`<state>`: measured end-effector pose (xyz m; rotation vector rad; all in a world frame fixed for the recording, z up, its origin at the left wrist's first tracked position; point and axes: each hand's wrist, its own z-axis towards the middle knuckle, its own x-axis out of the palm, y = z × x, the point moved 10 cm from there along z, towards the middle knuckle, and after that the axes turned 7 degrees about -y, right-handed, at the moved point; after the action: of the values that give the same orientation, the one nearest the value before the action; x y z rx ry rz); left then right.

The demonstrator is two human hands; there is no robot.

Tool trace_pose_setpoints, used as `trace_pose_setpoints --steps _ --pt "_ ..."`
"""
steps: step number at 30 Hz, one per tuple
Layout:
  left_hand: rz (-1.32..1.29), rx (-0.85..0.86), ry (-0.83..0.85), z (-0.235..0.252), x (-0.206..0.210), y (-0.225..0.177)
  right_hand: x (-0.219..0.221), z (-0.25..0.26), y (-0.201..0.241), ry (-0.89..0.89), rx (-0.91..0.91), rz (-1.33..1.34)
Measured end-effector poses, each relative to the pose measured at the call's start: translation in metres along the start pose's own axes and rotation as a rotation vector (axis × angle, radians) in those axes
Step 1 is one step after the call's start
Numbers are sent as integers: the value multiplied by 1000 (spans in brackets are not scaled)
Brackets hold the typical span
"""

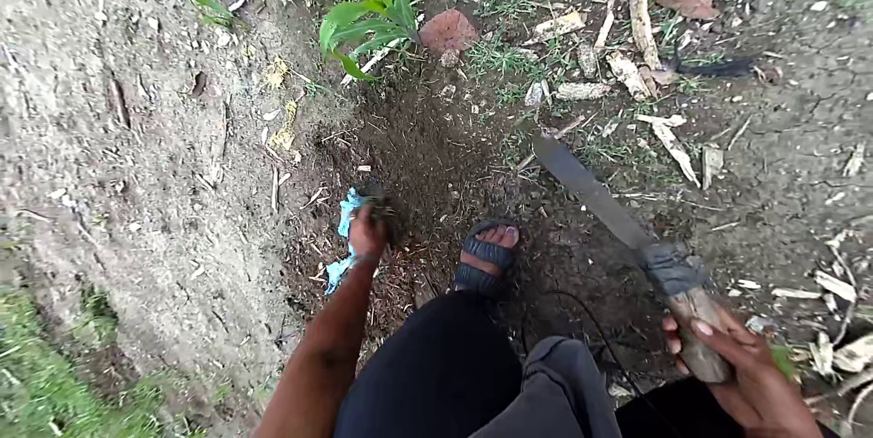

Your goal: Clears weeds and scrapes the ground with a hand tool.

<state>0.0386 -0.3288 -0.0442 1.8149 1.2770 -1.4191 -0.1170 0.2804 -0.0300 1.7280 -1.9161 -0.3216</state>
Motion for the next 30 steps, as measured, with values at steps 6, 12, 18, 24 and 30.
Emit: trace_pose_setpoints --steps 6,12,18,24,30 --pt "-262 -127 -166 29 -39 -62 -19 -33 -10 -117 1 82" --pt "88 301 132 10 4 -268 -59 -110 5 -28 -98 -17" --pt "157 390 241 -4 45 -322 26 -15 -4 -161 -183 -249" --pt "277 619 189 -40 87 -325 73 1 8 -125 -469 -507" --pt "386 815 171 -47 107 -310 -44 -74 -12 -238 -282 -286"
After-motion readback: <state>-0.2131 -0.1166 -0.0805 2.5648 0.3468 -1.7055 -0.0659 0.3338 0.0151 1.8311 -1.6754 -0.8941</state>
